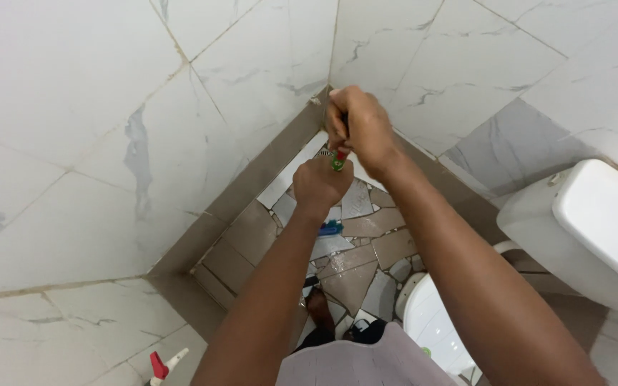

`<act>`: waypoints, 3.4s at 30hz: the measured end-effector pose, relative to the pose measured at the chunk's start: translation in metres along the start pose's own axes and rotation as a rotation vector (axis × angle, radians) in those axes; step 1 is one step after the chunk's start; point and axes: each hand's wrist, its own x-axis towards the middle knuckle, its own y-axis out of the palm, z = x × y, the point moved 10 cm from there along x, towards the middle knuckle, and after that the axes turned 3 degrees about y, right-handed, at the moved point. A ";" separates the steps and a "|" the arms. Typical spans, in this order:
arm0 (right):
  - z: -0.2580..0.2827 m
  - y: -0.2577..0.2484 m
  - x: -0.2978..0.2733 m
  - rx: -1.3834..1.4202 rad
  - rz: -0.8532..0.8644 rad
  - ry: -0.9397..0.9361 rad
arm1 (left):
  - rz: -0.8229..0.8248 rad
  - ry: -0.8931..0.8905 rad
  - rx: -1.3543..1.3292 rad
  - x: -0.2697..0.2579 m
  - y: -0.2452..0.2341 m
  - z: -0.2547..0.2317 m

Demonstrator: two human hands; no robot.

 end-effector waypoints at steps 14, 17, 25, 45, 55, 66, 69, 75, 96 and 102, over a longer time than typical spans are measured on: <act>0.048 -0.062 -0.043 0.015 -0.231 -0.096 | 0.090 0.119 0.049 0.007 0.025 -0.072; 0.069 -0.071 -0.053 -0.034 -0.253 -0.198 | 0.078 0.177 0.061 0.012 0.019 -0.094; 0.028 -0.100 -0.049 -0.092 -0.229 -0.280 | 0.003 0.405 -0.086 0.050 0.059 -0.093; 0.051 -0.127 -0.048 0.050 -0.312 -0.164 | 0.153 0.397 -0.008 0.050 0.094 -0.115; 0.035 -0.125 -0.026 0.004 -0.259 -0.306 | 0.096 0.519 -0.122 0.101 0.091 -0.113; -0.003 -0.148 -0.019 -0.001 -0.344 -0.153 | 0.196 0.350 -0.177 0.091 0.113 -0.101; 0.005 -0.155 -0.022 0.064 -0.292 -0.131 | 0.199 0.445 -0.219 0.083 0.120 -0.108; 0.020 -0.162 -0.016 0.146 -0.257 -0.116 | 0.019 0.735 -0.264 0.083 0.143 -0.115; -0.007 -0.211 0.031 0.092 -0.114 -0.328 | -0.232 0.301 -0.428 0.181 0.145 -0.093; -0.002 -0.221 0.032 0.043 -0.126 -0.200 | 0.026 0.175 -0.148 0.176 0.158 -0.102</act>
